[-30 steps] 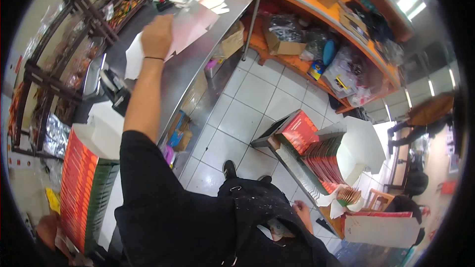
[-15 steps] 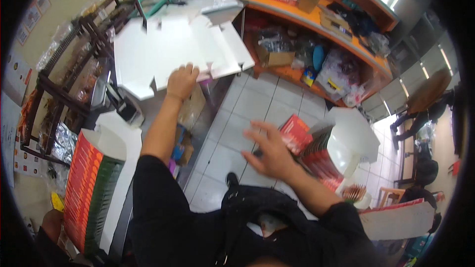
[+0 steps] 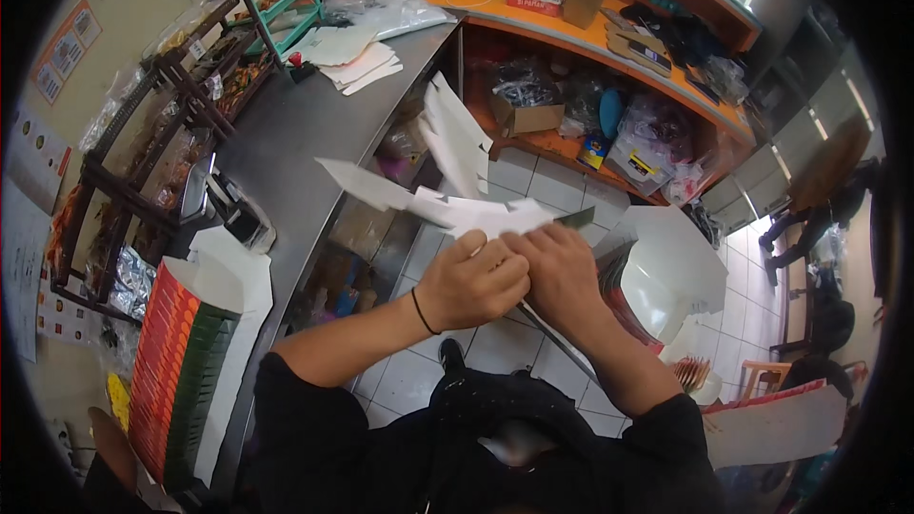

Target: The person assembles cardboard food boxes by hand, folding the flaps and stacking them on the counter.

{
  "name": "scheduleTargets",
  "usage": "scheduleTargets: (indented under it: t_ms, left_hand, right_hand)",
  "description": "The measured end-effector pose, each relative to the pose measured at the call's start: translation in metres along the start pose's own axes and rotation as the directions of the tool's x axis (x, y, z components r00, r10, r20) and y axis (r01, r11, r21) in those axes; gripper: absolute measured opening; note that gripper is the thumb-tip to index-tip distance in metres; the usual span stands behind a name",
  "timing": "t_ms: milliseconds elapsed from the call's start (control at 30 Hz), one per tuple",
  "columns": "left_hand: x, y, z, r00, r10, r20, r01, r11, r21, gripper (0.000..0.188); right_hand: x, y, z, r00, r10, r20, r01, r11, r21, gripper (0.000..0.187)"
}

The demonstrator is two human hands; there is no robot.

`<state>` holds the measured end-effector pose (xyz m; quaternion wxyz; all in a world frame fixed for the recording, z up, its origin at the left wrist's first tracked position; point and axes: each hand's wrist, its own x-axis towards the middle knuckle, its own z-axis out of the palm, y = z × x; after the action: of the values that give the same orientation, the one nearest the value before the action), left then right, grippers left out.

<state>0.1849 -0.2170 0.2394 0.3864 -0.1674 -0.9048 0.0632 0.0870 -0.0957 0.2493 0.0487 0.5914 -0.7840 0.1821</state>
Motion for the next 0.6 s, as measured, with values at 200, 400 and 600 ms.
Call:
scheduleTargets:
  t_ms: [200, 400, 600]
  left_hand:
    - [-0.084, 0.108, 0.048, 0.901, -0.412, -0.137, 0.348, 0.874, -0.339, 0.009]
    - [-0.147, 0.175, 0.106, 0.248, -0.798, 0.55, 0.89, -0.036, -0.454, 0.06]
    - [-0.138, 0.205, 0.112, 0.058, -0.76, 0.647, 0.838, -0.315, -0.445, 0.046]
  right_hand:
    - [-0.114, 0.026, 0.079, 0.951, 0.213, 0.223, -0.287, 0.877, 0.387, 0.017]
    - [-0.15, 0.046, 0.093, 0.597, -0.066, 0.8, -0.37, 0.862, 0.347, 0.024]
    - [-0.16, 0.061, 0.086, 0.517, -0.068, 0.854, -0.367, 0.883, 0.293, 0.025]
